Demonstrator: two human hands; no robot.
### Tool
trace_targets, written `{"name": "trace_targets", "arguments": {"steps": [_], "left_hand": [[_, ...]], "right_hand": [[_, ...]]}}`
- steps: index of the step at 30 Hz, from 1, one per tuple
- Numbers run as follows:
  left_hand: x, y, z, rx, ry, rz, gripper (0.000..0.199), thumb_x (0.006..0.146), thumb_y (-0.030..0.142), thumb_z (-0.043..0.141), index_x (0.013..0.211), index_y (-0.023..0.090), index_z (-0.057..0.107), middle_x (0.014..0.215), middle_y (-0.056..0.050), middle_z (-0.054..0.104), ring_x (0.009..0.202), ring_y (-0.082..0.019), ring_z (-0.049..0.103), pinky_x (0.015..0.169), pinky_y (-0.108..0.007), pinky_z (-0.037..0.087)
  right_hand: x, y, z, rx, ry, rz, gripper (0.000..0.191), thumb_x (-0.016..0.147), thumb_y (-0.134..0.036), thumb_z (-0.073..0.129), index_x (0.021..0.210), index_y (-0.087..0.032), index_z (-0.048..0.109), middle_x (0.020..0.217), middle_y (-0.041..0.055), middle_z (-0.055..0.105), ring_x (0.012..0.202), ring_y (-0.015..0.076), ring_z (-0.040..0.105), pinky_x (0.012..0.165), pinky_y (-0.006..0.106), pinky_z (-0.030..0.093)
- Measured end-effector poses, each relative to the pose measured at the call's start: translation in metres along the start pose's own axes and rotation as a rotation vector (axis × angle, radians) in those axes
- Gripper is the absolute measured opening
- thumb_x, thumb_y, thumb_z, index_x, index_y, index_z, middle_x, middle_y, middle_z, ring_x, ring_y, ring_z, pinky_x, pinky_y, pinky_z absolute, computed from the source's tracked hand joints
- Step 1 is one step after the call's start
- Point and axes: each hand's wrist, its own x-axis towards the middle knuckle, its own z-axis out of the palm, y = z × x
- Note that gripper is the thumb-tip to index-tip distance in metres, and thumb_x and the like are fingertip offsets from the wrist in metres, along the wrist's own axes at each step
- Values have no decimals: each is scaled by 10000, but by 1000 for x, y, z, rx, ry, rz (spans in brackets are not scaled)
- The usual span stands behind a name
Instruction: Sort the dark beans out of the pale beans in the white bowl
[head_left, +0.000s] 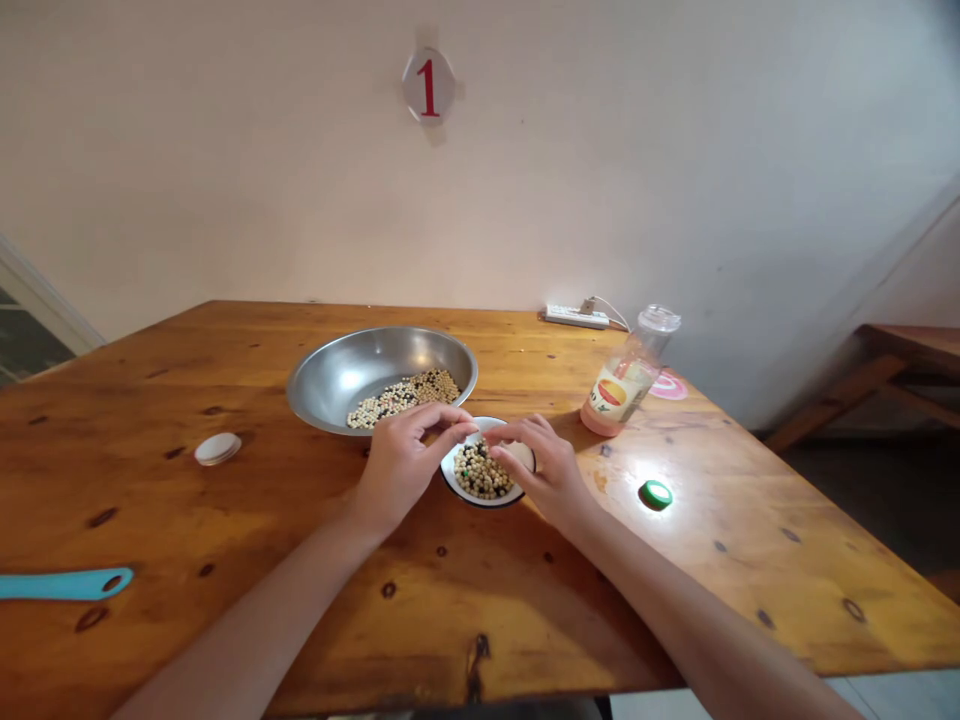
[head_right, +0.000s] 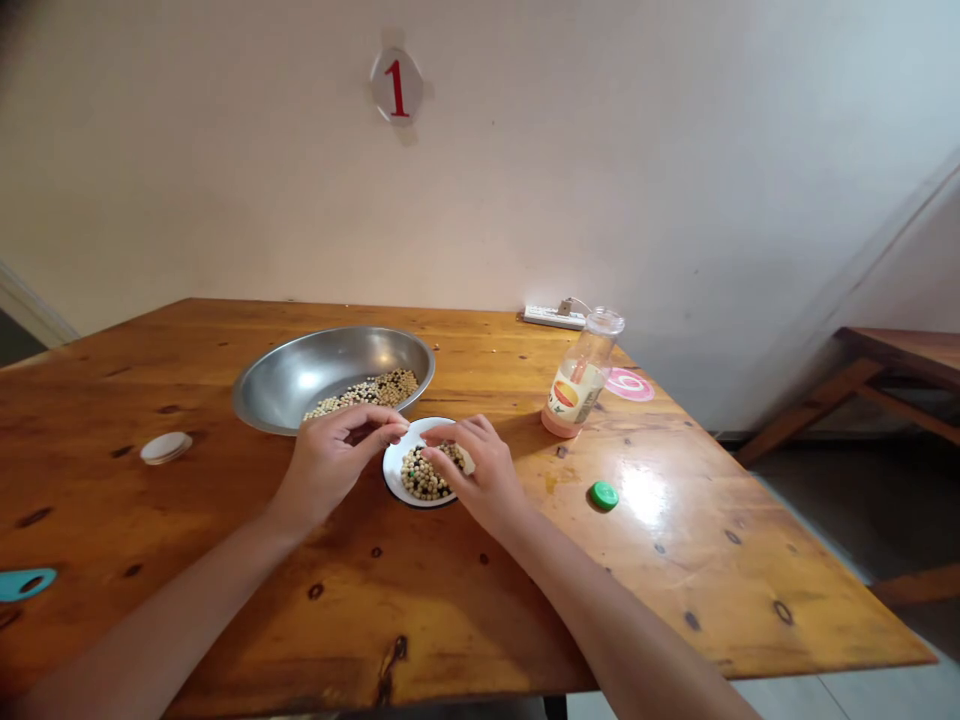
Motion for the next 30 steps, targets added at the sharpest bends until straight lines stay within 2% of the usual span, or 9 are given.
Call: {"name": "trace_targets", "arguments": {"steps": [5,9,16,23,28,30], "left_hand": [[-6,1,8,-76,5,-38,116,803,293,636,730,209,670,716,38,683,660,-97,597,619,-193,437],[-8,-2,11,-135,33,-79,132,790,327,648,742,213,692,730,25,701,656,-111,612,619,-207,454],[-9,-2,15,-156,-40,-52,133,772,320,669,738,201,716,743,-6,723,668,-142,635,629,-234,470],[-7,-4,14,-167,-71,31,89,780,287,666,778,226,732,723,-2,720,670,-139,643,658,-237,476],[-4,-7,11,-178,-124,116,103,790,280,655,764,217,733,710,-18,712,658,-138,638,640,-235,468],[-2,-6,9,-176,-143,135,118,786,288,657,737,204,724,695,-21,706,641,-134,631,632,-234,464]], "right_hand": [[0,-3,3,-56,23,-73,125,896,-227,507,866,-197,625,766,34,672,711,165,517,705,313,416],[-1,-5,0,17,42,-40,198,921,-190,432,817,-202,599,730,24,649,709,163,494,698,304,413],[-1,-7,-3,52,38,-14,234,934,-235,403,791,-210,586,635,13,571,662,161,470,668,305,400],[-2,-7,-2,174,-61,-6,266,937,-302,405,789,-211,605,600,16,556,669,165,486,629,282,405],[-2,-6,-7,368,-189,143,272,922,-329,452,772,-194,634,595,-4,527,636,136,508,633,255,408],[-1,-6,-9,400,-230,160,277,916,-343,464,779,-185,644,599,-13,501,601,118,488,610,244,398]]}}
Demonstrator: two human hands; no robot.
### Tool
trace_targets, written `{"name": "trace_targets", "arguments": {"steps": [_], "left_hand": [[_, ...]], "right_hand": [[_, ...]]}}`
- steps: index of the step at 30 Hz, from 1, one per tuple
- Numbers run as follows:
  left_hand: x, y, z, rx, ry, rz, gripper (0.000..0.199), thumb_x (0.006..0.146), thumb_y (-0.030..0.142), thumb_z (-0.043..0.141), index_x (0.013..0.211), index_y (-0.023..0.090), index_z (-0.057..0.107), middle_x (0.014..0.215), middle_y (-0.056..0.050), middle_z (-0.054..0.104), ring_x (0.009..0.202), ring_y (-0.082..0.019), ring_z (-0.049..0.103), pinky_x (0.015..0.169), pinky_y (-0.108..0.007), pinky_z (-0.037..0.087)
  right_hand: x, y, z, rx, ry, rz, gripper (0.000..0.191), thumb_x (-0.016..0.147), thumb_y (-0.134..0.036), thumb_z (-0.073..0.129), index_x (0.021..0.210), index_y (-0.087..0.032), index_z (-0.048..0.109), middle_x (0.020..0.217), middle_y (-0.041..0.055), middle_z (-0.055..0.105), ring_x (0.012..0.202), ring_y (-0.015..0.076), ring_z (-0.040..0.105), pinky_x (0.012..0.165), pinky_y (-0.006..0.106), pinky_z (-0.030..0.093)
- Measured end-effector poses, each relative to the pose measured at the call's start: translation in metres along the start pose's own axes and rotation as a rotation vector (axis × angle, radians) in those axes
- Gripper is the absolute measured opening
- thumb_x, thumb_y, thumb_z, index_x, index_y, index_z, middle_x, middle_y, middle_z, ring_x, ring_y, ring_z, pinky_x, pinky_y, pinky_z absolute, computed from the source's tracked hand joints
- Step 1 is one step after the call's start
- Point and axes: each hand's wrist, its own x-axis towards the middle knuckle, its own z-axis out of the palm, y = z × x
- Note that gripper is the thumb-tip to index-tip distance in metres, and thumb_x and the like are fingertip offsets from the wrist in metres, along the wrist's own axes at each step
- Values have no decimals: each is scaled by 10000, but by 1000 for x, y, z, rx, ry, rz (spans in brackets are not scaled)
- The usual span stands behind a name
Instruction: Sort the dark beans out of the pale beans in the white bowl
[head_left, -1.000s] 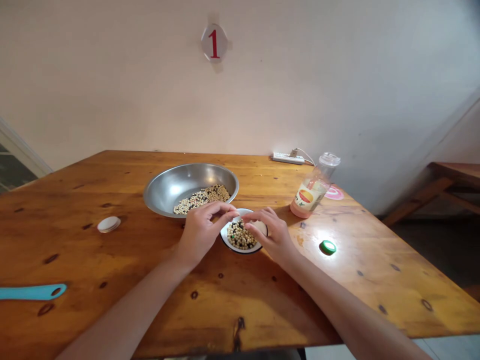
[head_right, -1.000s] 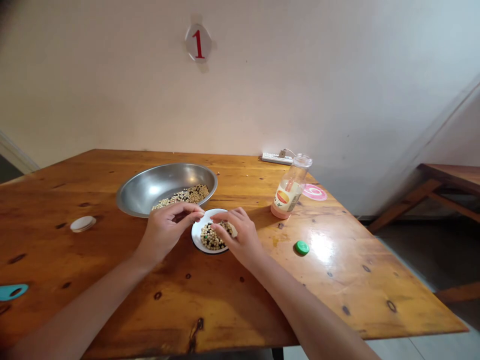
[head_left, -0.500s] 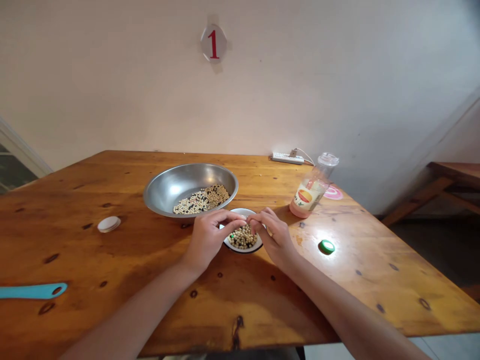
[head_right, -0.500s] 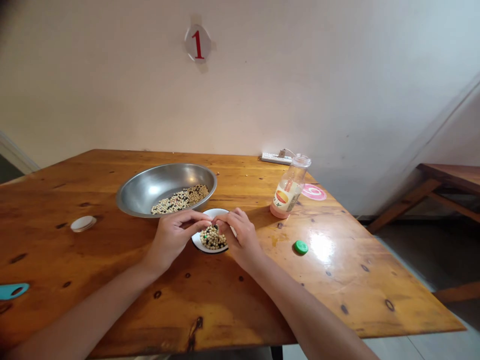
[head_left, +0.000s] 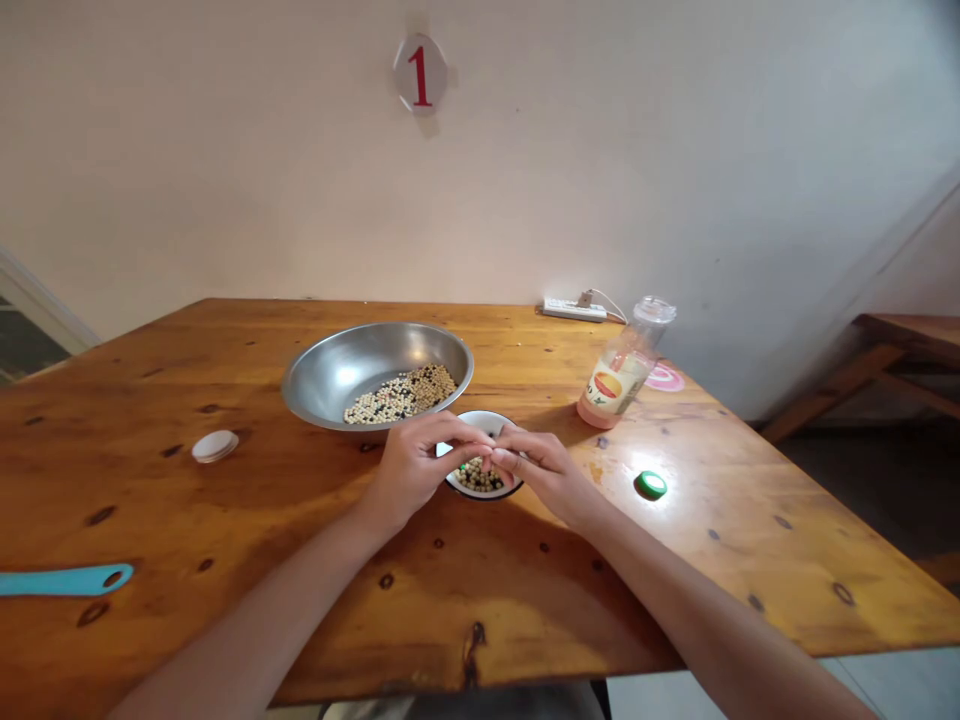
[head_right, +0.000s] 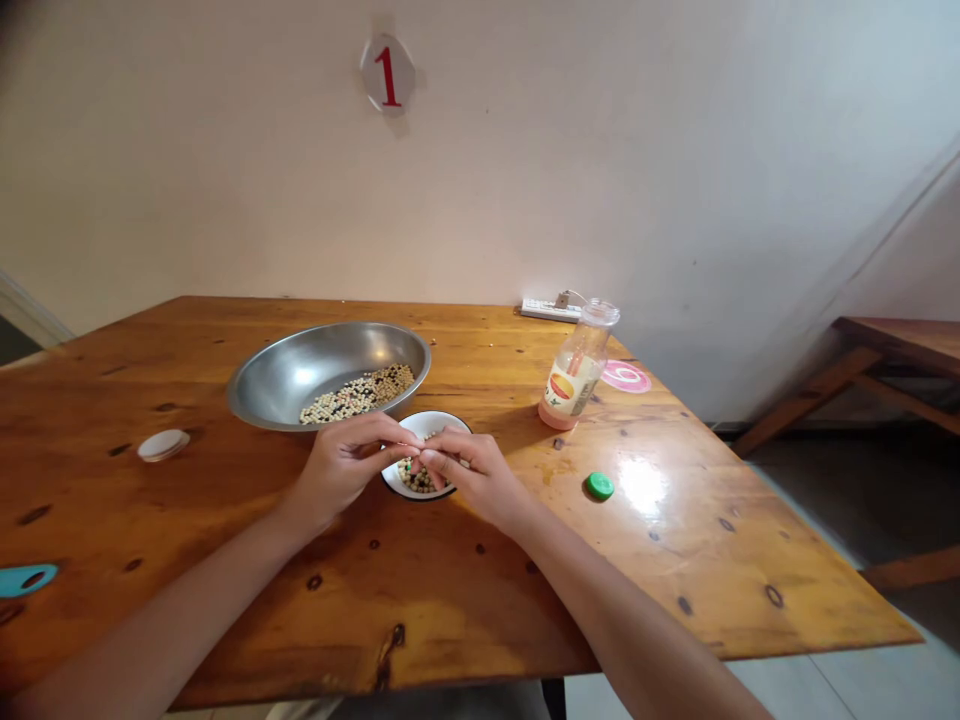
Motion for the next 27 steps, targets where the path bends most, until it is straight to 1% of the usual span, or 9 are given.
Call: {"name": "trace_targets", "arguments": {"steps": [4,9,13,17,19,21,23,26,27], "left_hand": [[2,0,-3,1,-46,-19,156,784,325,655,714,194,702,708,-23,701,660,-136,626,643,-239,458],[3,-3,-5,-79,-101,-84,151,772,324,666,708,189,688,710,-22,689,669,-138,615,644,-245,463],[3,-2,-5,-153,-72,-145,147,771,311,661,703,181,674,706,-25,684,672,-141,611,634,-252,474],[3,2,-5,-174,-36,-156,123,761,291,670,699,185,668,688,-14,673,654,-130,602,624,-243,475],[3,3,-5,-190,-7,-176,104,751,278,678,700,187,670,683,-5,665,648,-123,597,614,-233,474],[4,2,-7,-210,46,-193,93,735,271,690,694,189,672,674,4,655,634,-113,584,594,-219,470],[5,1,-11,-228,134,-205,102,725,280,697,689,189,669,671,7,650,627,-109,577,587,-213,476],[6,1,-16,-212,307,-206,132,729,316,690,702,189,665,687,8,656,650,-117,590,629,-227,505],[6,1,-17,-191,345,-205,141,733,326,686,710,189,667,697,8,661,657,-119,596,642,-231,512]], "right_hand": [[1,-3,-2,-74,7,-63,321,913,-378,462,746,-178,650,617,-5,486,612,116,478,604,241,388],[2,-4,-3,-73,3,-105,318,912,-372,467,728,-185,647,597,1,500,630,129,482,597,243,388],[1,-4,-5,-60,0,-83,314,915,-372,461,744,-188,651,628,8,530,629,128,484,601,249,395],[1,-7,-6,-35,1,-68,319,907,-393,470,744,-184,649,628,4,514,611,121,475,594,248,394],[1,-7,-6,-15,7,-61,313,904,-388,478,745,-180,649,621,0,503,600,119,467,586,245,390],[0,-5,-7,-4,13,-49,304,902,-377,484,750,-177,654,619,-1,498,591,116,461,587,246,387],[0,-1,-9,-12,23,-28,299,903,-370,484,755,-177,658,606,-3,492,603,122,468,607,252,390],[0,5,-12,-11,64,24,289,897,-370,490,760,-178,657,586,-10,489,615,127,481,630,258,393],[0,7,-12,3,83,45,284,892,-370,495,759,-175,653,587,-13,489,606,123,481,625,256,393]]}}
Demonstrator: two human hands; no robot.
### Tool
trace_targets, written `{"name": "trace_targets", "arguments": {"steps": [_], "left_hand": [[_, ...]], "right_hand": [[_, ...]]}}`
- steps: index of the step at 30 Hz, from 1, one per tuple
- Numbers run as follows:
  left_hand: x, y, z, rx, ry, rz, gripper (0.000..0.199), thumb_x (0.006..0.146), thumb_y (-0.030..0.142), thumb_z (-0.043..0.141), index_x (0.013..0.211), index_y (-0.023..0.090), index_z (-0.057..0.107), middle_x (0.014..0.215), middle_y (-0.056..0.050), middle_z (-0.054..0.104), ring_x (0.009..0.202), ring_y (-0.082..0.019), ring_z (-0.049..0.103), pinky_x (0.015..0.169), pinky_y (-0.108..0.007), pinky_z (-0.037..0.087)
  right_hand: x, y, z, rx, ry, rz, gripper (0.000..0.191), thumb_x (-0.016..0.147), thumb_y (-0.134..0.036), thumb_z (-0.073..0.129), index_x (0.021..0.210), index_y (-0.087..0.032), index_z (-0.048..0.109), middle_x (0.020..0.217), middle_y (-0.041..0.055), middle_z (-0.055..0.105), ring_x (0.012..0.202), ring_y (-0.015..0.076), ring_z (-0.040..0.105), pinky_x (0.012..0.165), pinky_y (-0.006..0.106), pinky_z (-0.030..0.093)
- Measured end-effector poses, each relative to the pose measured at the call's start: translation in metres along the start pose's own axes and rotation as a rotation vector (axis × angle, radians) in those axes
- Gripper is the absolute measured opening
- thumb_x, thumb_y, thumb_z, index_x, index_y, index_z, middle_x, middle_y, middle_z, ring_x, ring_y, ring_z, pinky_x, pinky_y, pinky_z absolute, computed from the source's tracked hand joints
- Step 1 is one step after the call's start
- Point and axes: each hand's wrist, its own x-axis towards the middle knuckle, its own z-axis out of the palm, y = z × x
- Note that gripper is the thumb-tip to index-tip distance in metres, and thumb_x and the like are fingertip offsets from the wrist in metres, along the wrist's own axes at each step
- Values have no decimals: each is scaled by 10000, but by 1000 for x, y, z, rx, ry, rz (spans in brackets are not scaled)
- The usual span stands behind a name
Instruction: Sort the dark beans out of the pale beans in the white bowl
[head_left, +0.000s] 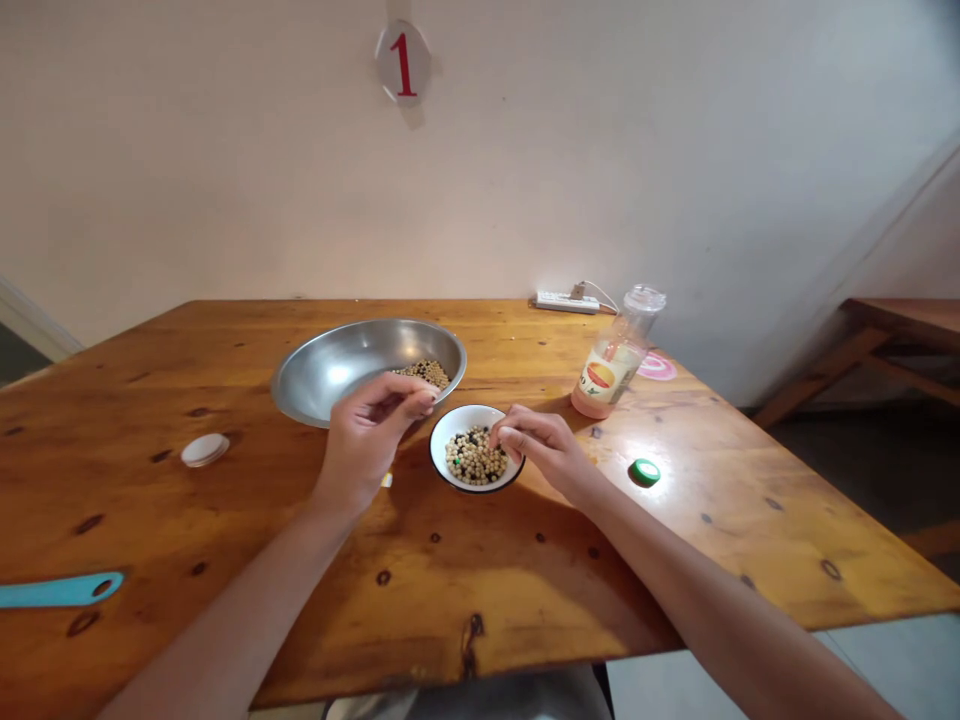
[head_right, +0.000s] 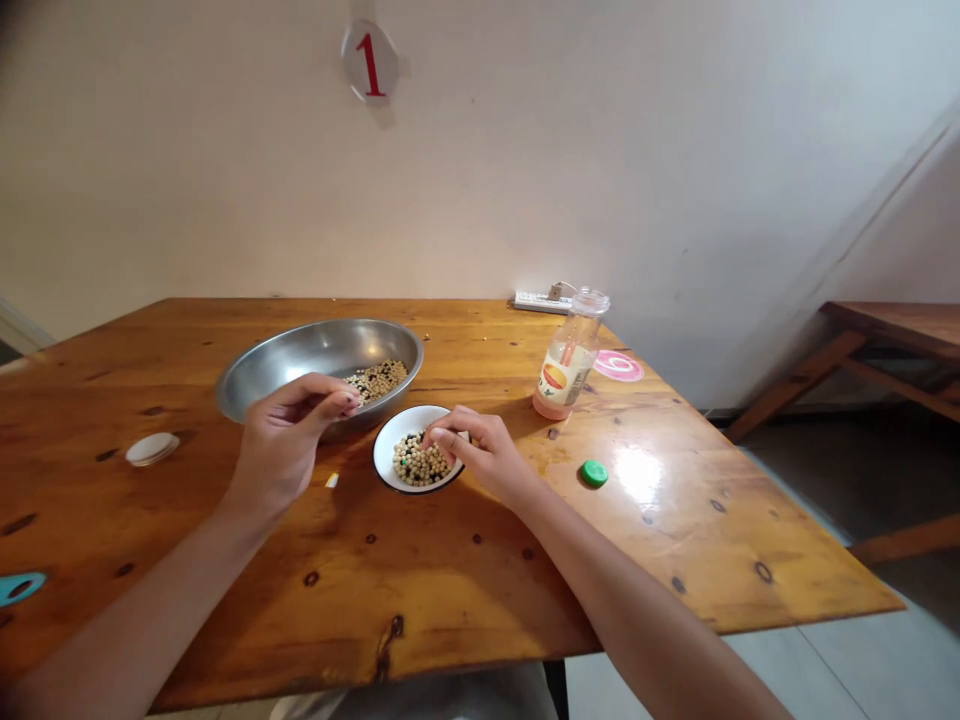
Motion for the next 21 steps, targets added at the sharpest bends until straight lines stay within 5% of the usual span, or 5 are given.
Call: {"name": "trace_targets", "arguments": {"steps": [21], "left_hand": [[-22,-27,29,110,-151,-45,225,773,284,663,982,203,680,870,-21,723,812,-155,672,766,-256,533]], "right_hand": [[-2,1,6,-23,42,-35,232,840,-244,489,626,-171,539,591,-25,476,580,107,439,583,245,332]]}}
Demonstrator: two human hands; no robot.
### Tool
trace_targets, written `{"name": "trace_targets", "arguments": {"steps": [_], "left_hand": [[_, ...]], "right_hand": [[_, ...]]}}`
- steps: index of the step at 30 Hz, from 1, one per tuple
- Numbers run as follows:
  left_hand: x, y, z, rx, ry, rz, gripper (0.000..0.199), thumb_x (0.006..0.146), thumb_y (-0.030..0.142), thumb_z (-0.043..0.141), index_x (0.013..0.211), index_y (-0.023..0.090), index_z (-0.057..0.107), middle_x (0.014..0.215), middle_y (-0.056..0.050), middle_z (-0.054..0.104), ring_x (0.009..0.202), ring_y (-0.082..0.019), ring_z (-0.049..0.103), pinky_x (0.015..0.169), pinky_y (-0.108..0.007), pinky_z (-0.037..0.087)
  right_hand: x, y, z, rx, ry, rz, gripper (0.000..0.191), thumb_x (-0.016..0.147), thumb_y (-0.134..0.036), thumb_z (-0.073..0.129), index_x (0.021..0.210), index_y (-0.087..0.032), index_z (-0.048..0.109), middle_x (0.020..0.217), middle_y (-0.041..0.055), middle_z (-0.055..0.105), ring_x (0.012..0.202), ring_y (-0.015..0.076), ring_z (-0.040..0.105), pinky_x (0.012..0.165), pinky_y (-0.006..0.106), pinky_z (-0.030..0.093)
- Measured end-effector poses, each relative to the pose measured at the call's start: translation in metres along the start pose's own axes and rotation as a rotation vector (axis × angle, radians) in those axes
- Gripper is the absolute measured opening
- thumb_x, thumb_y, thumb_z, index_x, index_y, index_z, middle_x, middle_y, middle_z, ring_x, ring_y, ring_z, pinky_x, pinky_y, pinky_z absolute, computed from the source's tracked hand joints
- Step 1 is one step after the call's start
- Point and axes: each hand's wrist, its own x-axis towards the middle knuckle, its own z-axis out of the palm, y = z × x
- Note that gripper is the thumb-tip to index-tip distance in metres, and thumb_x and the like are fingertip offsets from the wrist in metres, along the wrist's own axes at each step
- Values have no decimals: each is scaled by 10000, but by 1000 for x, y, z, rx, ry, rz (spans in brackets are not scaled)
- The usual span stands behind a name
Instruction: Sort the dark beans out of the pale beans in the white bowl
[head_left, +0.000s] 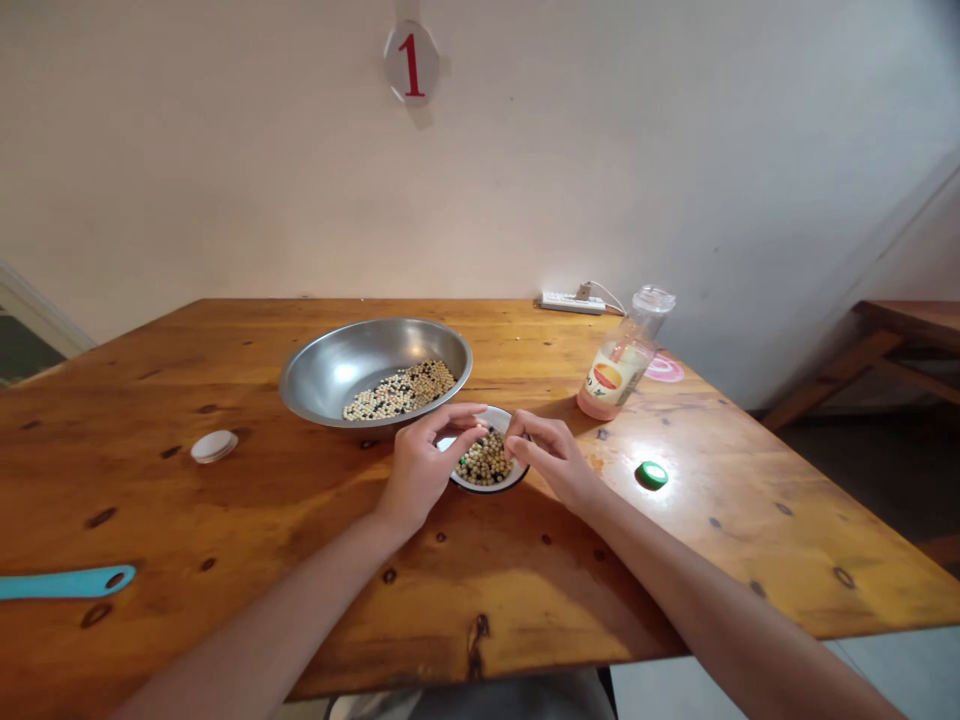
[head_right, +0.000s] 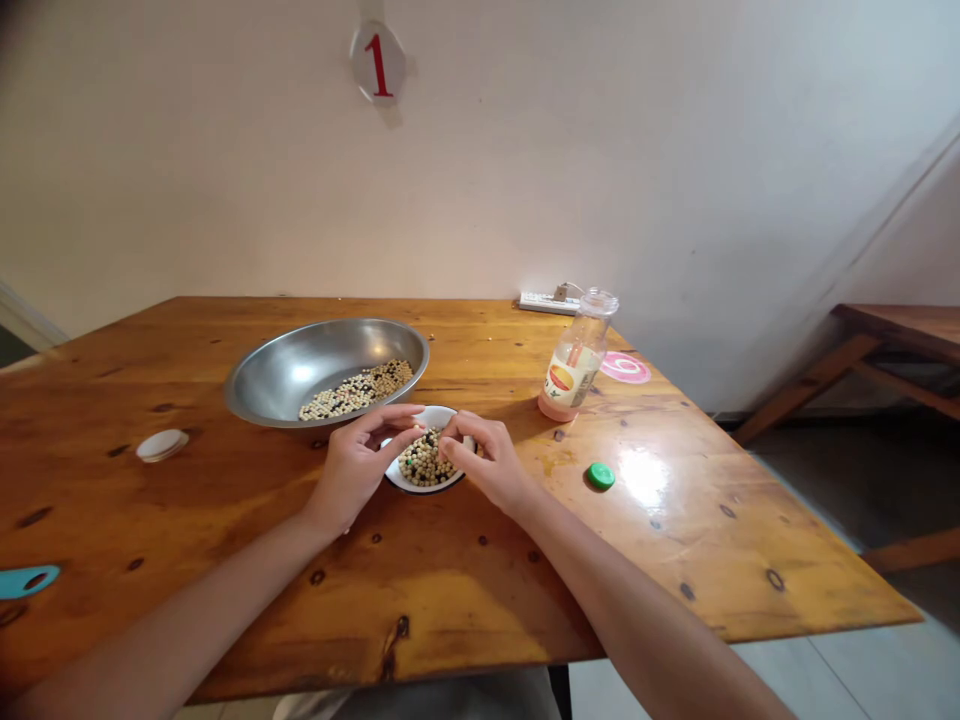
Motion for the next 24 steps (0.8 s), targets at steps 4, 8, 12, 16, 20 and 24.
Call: {"name": "trace_targets", "arguments": {"steps": [4,8,12,16,20,24], "left_hand": [[-4,-4,3,-47,10,-4,249,753,272,688,992,210,651,838,-3,711,807,-134,669,779,-232,529],[-5,-7,6,-43,24,26,222,755,256,686,966,207,640,821,-2,704,796,-134,667,776,-235,527],[-5,-9,7,24,18,74,190,763,236,678,948,211,637,820,2,706,781,-127,663,769,-225,515],[-5,-9,6,58,33,91,194,765,227,678,951,212,623,823,1,700,791,-131,655,777,-235,499],[-4,-9,7,29,39,99,221,753,200,686,958,206,604,805,4,681,768,-123,640,774,-239,492],[-3,-12,8,-12,52,104,268,735,185,701,970,208,574,768,21,650,730,-108,619,754,-233,487]], "right_hand": [[1,1,0,-8,-15,12,231,814,-226,477,589,-173,482,572,-26,452,571,107,407,577,248,317],[1,3,0,-27,-24,10,221,789,-214,461,573,-180,434,563,-29,420,571,109,387,576,250,306],[2,4,1,-25,-15,-9,216,765,-183,450,557,-185,393,559,-34,386,566,106,363,566,250,285],[2,5,0,-7,-19,-46,215,749,-163,443,546,-187,377,558,-33,369,573,109,352,557,253,265],[1,6,0,12,-23,-50,210,740,-141,437,547,-186,369,559,-34,360,572,107,349,558,254,268],[1,5,0,-6,-37,-48,204,734,-134,437,548,-184,372,568,-33,362,567,104,349,552,252,266]]}}
